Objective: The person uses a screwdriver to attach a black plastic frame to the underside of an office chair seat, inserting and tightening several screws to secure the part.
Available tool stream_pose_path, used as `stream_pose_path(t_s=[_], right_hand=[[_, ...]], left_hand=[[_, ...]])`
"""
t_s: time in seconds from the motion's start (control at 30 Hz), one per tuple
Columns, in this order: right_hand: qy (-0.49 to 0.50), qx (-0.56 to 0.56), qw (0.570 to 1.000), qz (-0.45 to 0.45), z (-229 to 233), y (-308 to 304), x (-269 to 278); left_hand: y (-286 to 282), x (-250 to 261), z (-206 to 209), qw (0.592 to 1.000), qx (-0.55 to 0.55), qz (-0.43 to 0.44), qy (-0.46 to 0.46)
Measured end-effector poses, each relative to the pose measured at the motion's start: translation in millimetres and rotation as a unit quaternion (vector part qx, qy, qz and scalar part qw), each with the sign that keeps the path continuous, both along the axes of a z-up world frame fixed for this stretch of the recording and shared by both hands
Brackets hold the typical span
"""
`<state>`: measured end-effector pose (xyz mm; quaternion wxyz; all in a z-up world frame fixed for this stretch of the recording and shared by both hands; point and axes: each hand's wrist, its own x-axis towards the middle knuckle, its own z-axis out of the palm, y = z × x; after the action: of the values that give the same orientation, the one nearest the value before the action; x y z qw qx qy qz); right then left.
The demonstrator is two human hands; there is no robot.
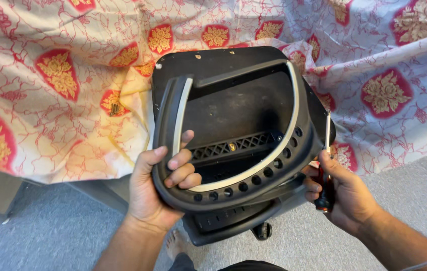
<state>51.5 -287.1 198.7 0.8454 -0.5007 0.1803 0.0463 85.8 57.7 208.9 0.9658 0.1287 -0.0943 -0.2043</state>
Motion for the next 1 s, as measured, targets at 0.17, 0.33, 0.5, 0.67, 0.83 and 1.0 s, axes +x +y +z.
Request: stream_pose_path(t_s=[0.17,0.33,0.5,0.67,0.83,1.0], right_hand=[[0.026,-0.055,0.997,-0.037,5,38,67],[0.046,-0.091,0.993,-0.066,10,65,114],[0.095,-0.173,0.976,-0.087,22,69,157],[0.162,-0.336,0.924,-0.08,33,63,172],[0.052,-0.396,0.917,-0.003,40,51,176],[-0.104,-0.476,0.857,0.166,50,76,223]], left_hand=[[9,89,-30,0.999,-0.005,-0.025,0.033],[16,170,-37,0.995,0.023,-0.084,0.048],[20,232,-35,0.97,0.208,-0.047,0.118],[21,269,-36,0.88,0.472,0.059,-0.002],[6,288,-32,0.72,0.677,0.151,-0.024],[-12,312,-13,0.582,0.804,0.125,-0.016]])
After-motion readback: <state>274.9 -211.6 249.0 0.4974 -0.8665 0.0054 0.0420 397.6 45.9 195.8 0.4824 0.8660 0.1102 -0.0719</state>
